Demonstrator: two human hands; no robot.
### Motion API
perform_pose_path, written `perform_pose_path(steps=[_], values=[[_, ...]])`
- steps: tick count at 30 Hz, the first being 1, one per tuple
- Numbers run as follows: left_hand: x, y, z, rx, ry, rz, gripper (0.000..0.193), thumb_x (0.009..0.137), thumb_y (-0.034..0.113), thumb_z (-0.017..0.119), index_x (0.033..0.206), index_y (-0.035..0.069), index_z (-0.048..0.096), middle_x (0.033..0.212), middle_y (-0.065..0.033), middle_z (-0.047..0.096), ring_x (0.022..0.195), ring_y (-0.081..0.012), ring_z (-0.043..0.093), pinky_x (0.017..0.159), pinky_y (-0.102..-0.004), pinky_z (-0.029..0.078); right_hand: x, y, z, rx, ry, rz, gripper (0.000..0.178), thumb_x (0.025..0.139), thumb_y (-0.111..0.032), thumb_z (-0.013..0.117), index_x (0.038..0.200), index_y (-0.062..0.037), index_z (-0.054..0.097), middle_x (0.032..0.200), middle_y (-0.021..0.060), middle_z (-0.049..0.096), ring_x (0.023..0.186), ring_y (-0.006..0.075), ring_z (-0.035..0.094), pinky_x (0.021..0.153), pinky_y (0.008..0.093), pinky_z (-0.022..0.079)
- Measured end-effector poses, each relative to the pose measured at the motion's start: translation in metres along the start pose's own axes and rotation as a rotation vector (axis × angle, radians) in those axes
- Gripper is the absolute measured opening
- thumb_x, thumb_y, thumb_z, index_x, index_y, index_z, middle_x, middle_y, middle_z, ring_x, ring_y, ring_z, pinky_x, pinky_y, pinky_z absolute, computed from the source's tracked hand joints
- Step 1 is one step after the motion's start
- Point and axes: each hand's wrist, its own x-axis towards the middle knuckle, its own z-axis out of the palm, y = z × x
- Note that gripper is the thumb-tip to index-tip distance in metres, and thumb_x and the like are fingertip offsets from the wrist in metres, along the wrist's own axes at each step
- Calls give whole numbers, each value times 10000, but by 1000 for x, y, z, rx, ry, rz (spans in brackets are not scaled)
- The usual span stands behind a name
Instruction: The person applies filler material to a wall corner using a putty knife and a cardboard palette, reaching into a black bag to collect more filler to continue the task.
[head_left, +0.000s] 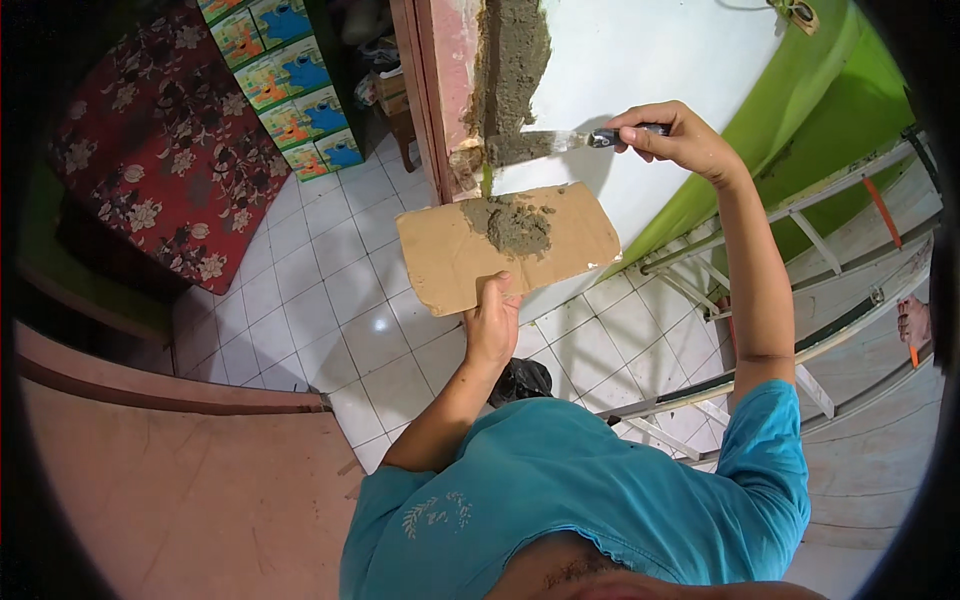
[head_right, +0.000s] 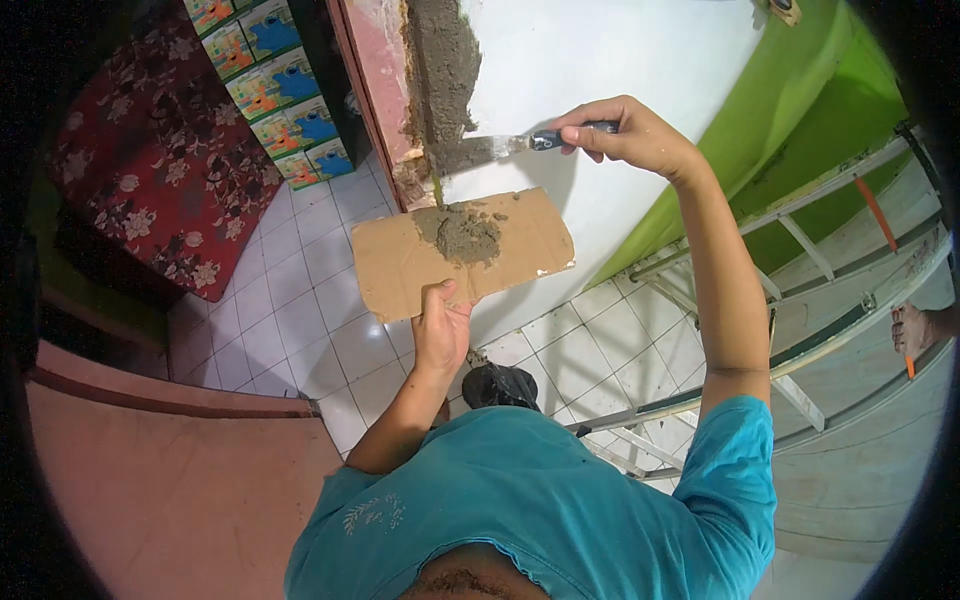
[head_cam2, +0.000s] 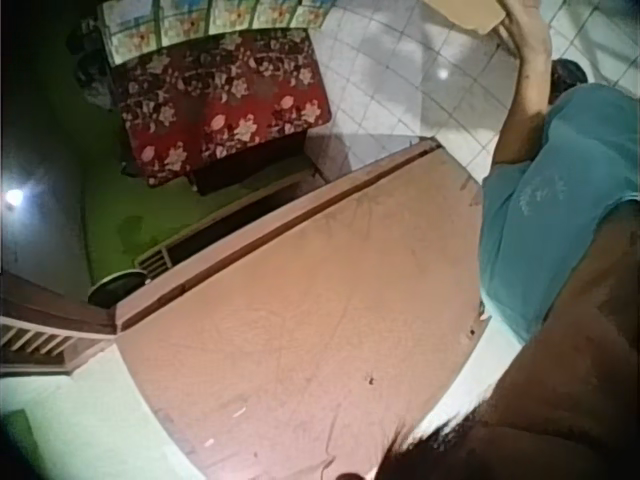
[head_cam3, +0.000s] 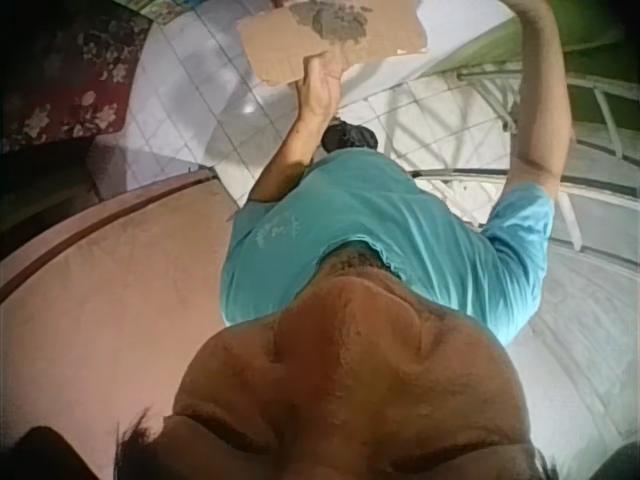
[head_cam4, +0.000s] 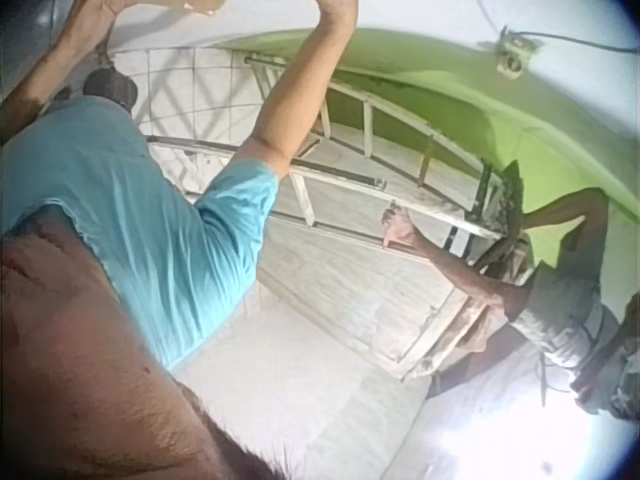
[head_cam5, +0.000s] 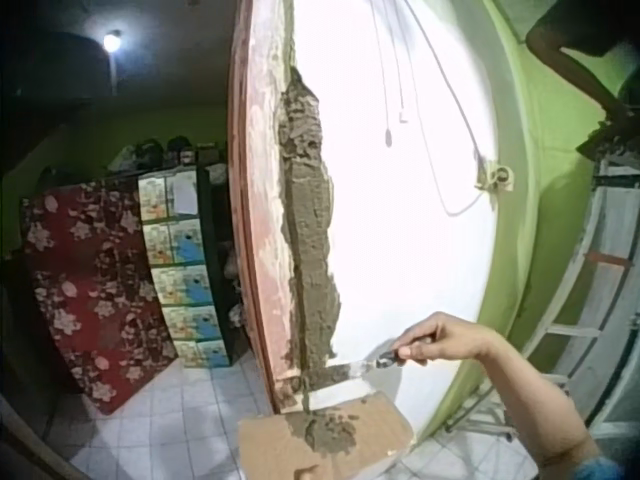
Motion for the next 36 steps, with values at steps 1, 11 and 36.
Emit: perform_pose_path(steps=[1, 11, 36], values=[[0, 0, -2, 1, -38, -21, 358, 909, 24, 543, 1261, 51, 487, 1183, -104, 564, 1154, -265, 582, 1040, -478, 471, 1, 0, 0, 1, -4, -2, 288, 943, -313, 697, 1119, -95, 761, 787, -20, 689, 634, 60, 480, 576, 231, 410], [2, -3, -2, 38, -64, 18, 395, 904, 45, 541, 1292, 73, 472, 1236, -82, 531, 1189, -259, 552, 1024, -507, 476, 8, -4, -24, 36, 95, -38, 286, 957, -320, 676, 1142, -117, 755, 816, -20, 690, 643, 54, 484, 572, 210, 402], [-2, 2, 10, 48, -38, 26, 444, 900, 44, 544, 1334, 70, 451, 1312, -84, 498, 1255, -263, 515, 1089, -546, 421, 11, 11, -25, -80, 134, -171, 295, 959, -356, 672, 1123, -128, 763, 792, -36, 678, 637, 45, 470, 550, 212, 379]])
